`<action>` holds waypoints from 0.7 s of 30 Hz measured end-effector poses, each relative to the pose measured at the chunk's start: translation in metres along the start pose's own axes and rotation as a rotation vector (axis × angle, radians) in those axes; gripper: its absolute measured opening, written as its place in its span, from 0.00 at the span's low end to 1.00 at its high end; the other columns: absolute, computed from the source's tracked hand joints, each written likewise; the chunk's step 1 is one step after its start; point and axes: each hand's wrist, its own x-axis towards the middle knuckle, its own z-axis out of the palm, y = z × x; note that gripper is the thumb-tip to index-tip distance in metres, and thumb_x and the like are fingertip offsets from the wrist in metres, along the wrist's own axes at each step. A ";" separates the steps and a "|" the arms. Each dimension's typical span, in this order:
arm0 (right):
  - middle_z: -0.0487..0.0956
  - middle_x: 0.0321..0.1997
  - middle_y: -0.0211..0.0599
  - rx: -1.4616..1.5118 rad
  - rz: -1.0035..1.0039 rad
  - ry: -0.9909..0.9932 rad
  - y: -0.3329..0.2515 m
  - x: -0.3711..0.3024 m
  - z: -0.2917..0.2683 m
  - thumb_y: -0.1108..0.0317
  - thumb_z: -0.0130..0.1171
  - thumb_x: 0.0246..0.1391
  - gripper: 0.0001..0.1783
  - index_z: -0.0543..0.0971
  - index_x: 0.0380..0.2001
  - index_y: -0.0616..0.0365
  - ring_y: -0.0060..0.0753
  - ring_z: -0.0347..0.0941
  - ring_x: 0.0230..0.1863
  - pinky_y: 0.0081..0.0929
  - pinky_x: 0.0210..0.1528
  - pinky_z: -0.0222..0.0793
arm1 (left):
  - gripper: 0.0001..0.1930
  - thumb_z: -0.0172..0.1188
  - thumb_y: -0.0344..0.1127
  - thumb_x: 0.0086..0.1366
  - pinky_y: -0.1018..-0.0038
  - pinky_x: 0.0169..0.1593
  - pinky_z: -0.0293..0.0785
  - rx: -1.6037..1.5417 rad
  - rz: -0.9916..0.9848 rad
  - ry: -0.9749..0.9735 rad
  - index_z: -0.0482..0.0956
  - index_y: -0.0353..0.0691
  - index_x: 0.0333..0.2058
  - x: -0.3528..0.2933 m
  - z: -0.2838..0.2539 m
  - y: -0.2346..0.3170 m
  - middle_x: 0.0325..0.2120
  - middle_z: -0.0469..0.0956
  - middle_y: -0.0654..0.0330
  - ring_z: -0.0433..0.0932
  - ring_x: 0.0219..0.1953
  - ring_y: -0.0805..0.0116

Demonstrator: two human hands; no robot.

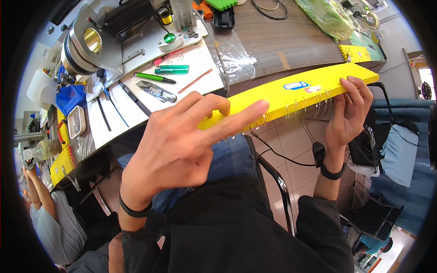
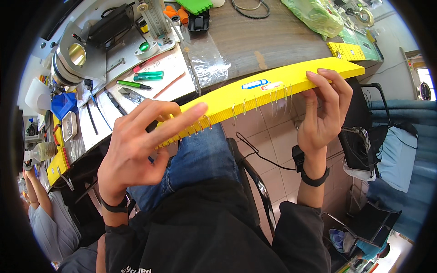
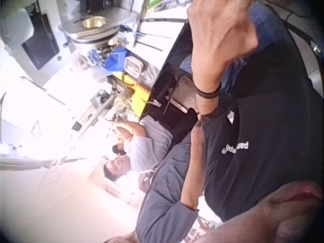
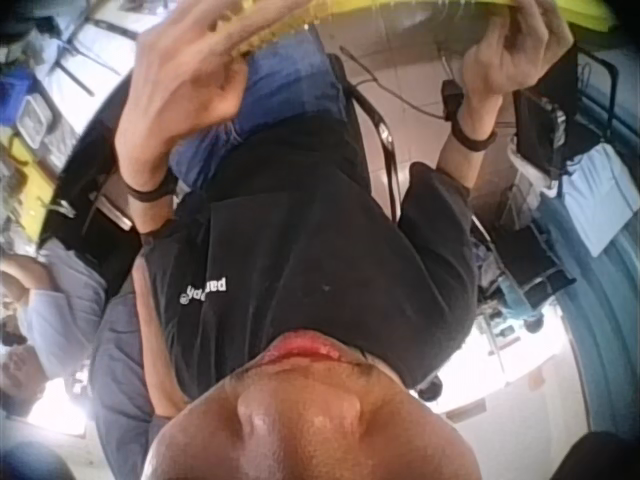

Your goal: The person picks up a wire from a yellow foam board and places it into a machine to apply glue, heat it with a lighter, and trim it with a utility knife. After processing the wire, they return it to the foam board and begin the cycle again with another wire.

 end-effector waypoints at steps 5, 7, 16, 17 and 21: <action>0.68 0.53 0.37 0.002 0.125 0.051 0.032 0.001 -0.008 0.82 0.54 0.58 0.13 0.77 0.46 0.63 0.29 0.70 0.52 0.23 0.49 0.72 | 0.40 0.56 0.19 0.39 0.66 0.52 0.69 -0.012 -0.123 0.121 0.69 0.39 0.59 -0.006 -0.014 -0.003 0.43 0.75 0.53 0.74 0.45 0.52; 0.68 0.53 0.37 0.017 0.201 0.098 0.059 -0.003 -0.016 0.82 0.54 0.58 0.12 0.77 0.46 0.64 0.28 0.70 0.52 0.23 0.51 0.70 | 0.38 0.55 0.18 0.44 0.67 0.59 0.63 0.024 -0.207 0.181 0.67 0.37 0.60 -0.014 -0.013 -0.016 0.48 0.74 0.51 0.71 0.52 0.53; 0.71 0.55 0.36 0.115 0.483 0.140 0.143 -0.020 -0.042 0.80 0.53 0.60 0.15 0.72 0.50 0.65 0.30 0.69 0.57 0.22 0.59 0.64 | 0.23 0.58 0.20 0.56 0.70 0.48 0.70 -0.049 -0.411 0.120 0.77 0.40 0.52 -0.032 -0.022 -0.027 0.37 0.77 0.52 0.77 0.41 0.57; 0.71 0.55 0.37 0.115 0.469 0.113 0.144 -0.023 -0.037 0.80 0.53 0.60 0.14 0.72 0.50 0.64 0.30 0.69 0.58 0.22 0.60 0.63 | 0.21 0.57 0.22 0.58 0.69 0.47 0.71 -0.064 -0.406 0.104 0.76 0.39 0.52 -0.031 -0.020 -0.027 0.36 0.77 0.52 0.77 0.39 0.56; 0.69 0.56 0.37 0.150 0.460 0.024 0.142 -0.032 -0.002 0.84 0.53 0.56 0.14 0.74 0.47 0.66 0.29 0.68 0.58 0.24 0.59 0.64 | 0.17 0.58 0.25 0.59 0.66 0.44 0.72 -0.052 -0.408 0.096 0.78 0.39 0.49 -0.026 -0.017 -0.030 0.36 0.76 0.52 0.76 0.38 0.52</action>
